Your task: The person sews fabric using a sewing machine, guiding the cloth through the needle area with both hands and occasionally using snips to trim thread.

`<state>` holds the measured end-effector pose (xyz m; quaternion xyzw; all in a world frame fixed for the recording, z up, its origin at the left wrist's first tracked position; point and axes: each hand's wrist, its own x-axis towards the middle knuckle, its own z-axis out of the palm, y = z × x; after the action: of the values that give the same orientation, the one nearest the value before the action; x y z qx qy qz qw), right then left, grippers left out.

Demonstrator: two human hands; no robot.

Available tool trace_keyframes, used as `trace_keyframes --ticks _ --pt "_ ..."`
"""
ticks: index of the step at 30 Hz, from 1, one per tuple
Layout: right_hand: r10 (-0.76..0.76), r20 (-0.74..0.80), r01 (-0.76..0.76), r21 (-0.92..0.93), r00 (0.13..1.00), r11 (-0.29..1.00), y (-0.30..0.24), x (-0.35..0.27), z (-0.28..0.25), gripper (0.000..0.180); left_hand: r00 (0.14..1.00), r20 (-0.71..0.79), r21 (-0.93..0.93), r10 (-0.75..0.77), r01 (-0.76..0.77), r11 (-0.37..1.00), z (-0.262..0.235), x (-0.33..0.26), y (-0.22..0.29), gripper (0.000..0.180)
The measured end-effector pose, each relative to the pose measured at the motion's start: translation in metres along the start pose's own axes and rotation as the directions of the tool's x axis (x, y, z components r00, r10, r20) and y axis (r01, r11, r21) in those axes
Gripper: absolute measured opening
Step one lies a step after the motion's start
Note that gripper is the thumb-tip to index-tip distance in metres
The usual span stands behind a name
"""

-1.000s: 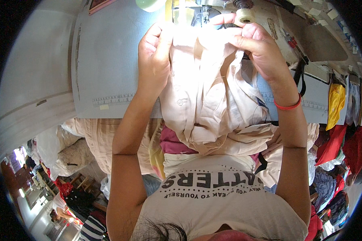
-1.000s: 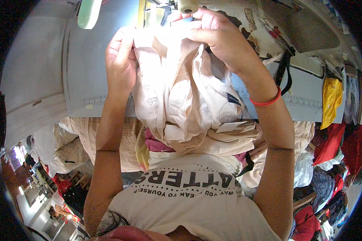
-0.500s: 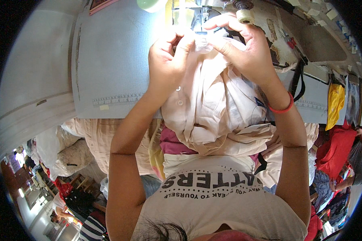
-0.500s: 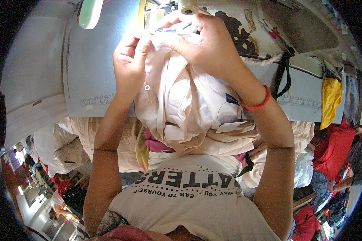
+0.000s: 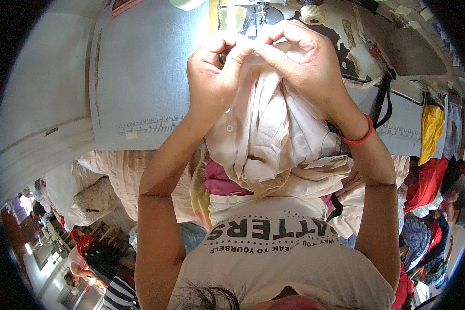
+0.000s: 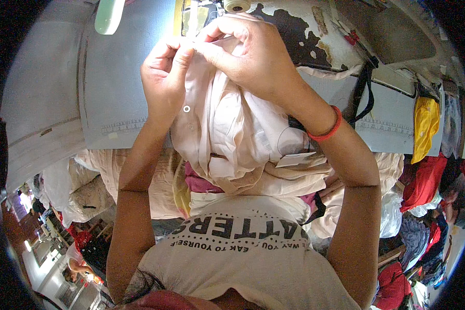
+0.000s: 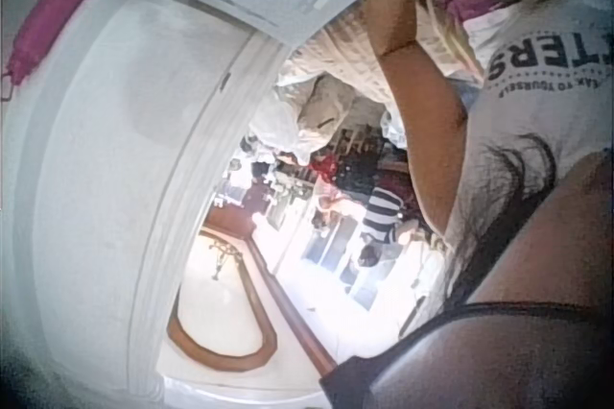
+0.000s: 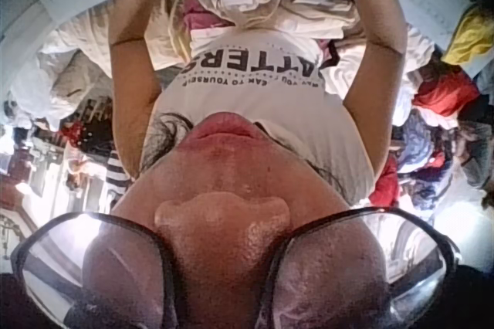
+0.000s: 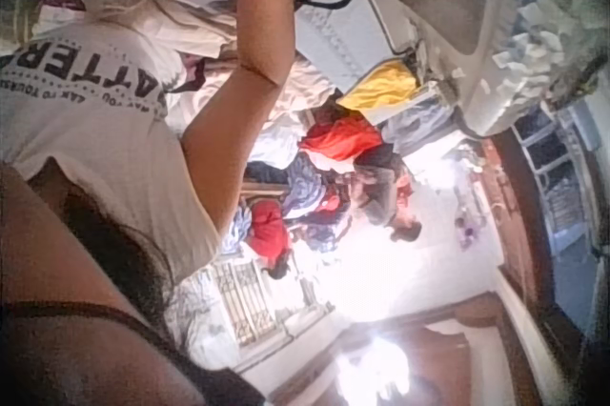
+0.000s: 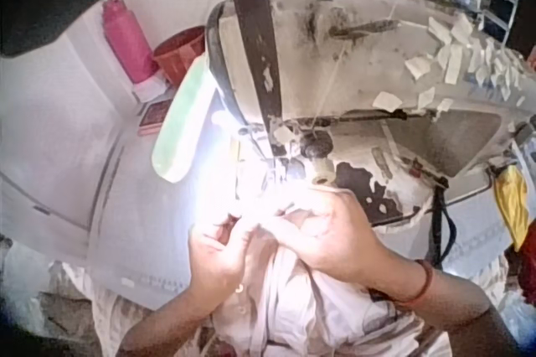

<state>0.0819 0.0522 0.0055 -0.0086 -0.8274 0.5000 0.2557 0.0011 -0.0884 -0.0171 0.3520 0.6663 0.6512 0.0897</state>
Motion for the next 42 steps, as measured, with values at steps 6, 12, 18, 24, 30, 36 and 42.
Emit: trace_keyframes --ticks 6,12,18,24,30,36,42 --pt "0.199 0.125 -0.229 0.301 0.972 0.926 0.003 0.0 0.001 0.015 0.992 0.031 -0.309 -0.121 0.124 0.943 -0.004 0.001 0.004 0.006" --pt "0.241 0.191 -0.304 0.467 0.952 0.83 0.011 0.001 0.001 0.011 0.986 0.062 -0.153 -0.156 0.164 0.974 -0.012 0.001 0.004 0.008" --pt "0.264 0.225 -0.342 0.47 0.938 0.814 0.013 0.002 -0.001 0.01 0.99 0.096 -0.013 -0.101 0.103 0.995 -0.011 0.002 0.006 0.01" --pt "0.242 0.232 -0.326 0.472 0.942 0.819 0.009 0.002 -0.001 0.01 0.997 0.064 -0.019 -0.032 0.033 0.999 -0.012 0.003 0.003 0.011" --pt "0.207 0.145 -0.245 0.335 0.967 0.91 0.01 0.001 0.0 0.011 0.989 -0.055 0.151 0.137 -0.127 0.98 -0.007 0.004 0.002 0.015" --pt "0.085 0.086 -0.093 0.088 0.993 0.992 0.003 -0.002 -0.001 0.008 0.977 -0.053 0.298 0.205 -0.18 0.937 -0.008 0.003 0.006 0.012" --pt "0.042 -0.013 -0.041 0.045 0.999 0.998 0.004 -0.001 0.0 0.012 0.994 -0.057 0.197 0.09 -0.077 0.977 -0.007 0.002 0.005 0.009"
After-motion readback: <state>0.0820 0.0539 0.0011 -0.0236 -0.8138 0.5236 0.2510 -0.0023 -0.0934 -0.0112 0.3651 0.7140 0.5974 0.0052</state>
